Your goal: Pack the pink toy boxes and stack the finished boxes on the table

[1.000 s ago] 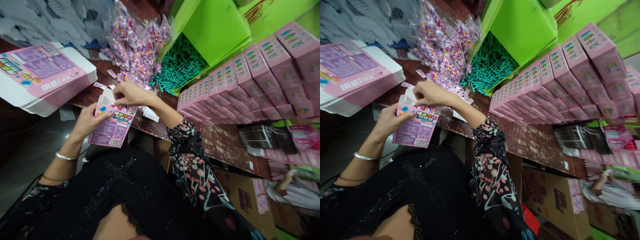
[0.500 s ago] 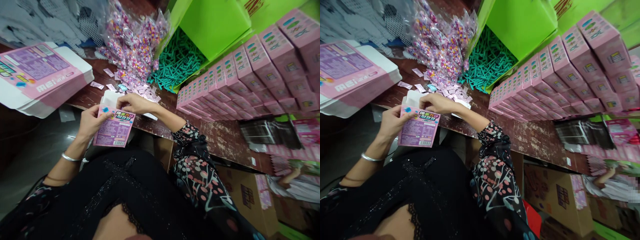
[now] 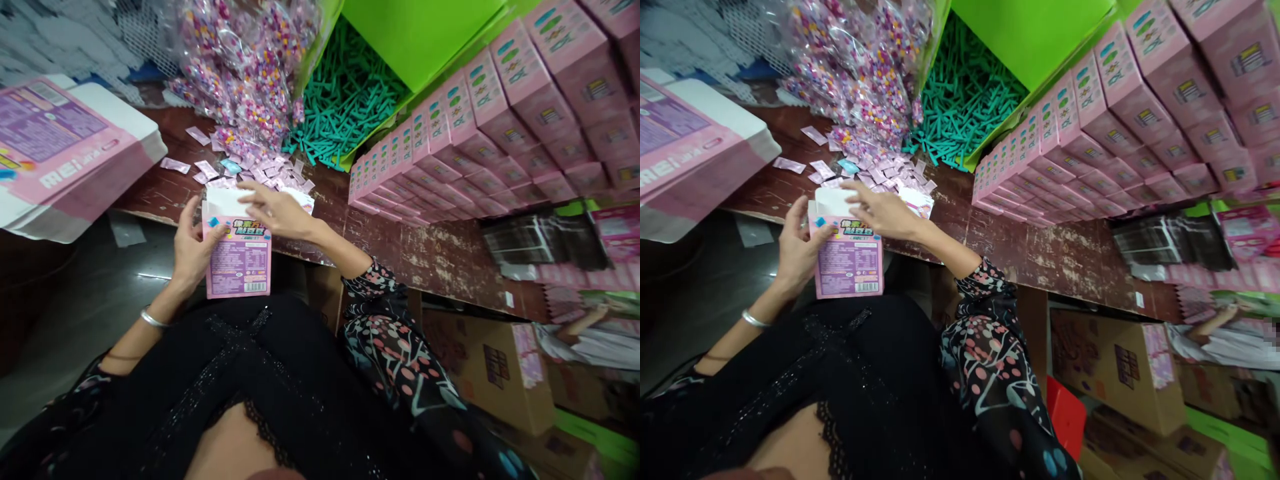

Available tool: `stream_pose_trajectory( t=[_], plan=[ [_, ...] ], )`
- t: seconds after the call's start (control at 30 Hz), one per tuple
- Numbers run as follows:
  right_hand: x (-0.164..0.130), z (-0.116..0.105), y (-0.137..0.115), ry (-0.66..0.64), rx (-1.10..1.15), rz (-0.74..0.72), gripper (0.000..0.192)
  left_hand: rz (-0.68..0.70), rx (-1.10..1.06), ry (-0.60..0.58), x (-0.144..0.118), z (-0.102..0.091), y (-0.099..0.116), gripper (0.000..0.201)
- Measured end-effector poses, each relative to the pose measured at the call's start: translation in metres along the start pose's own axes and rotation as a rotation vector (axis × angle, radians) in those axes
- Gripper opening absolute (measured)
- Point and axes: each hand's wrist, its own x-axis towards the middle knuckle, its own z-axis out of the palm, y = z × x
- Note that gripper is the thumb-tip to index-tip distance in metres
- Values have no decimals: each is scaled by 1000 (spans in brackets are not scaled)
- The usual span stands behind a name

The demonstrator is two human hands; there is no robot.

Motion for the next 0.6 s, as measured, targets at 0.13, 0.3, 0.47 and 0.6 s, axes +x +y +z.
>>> stream_pose_trajectory(
  t=[0.13, 0.3, 0.47, 0.6],
  plan=[
    [-36, 17, 20, 422, 188, 134, 57, 113, -24, -24, -2, -3, -3, 113],
    [-61, 91, 30, 454, 632, 264, 97, 71, -15, -111, -17, 6, -4, 112],
    [-66, 123, 26, 664, 644, 325, 69, 73, 123, -181, -21, 8, -3, 81],
    [-65, 119, 27, 755, 642, 359, 67, 113, 228, -215, -13, 9, 0, 54]
  ],
)
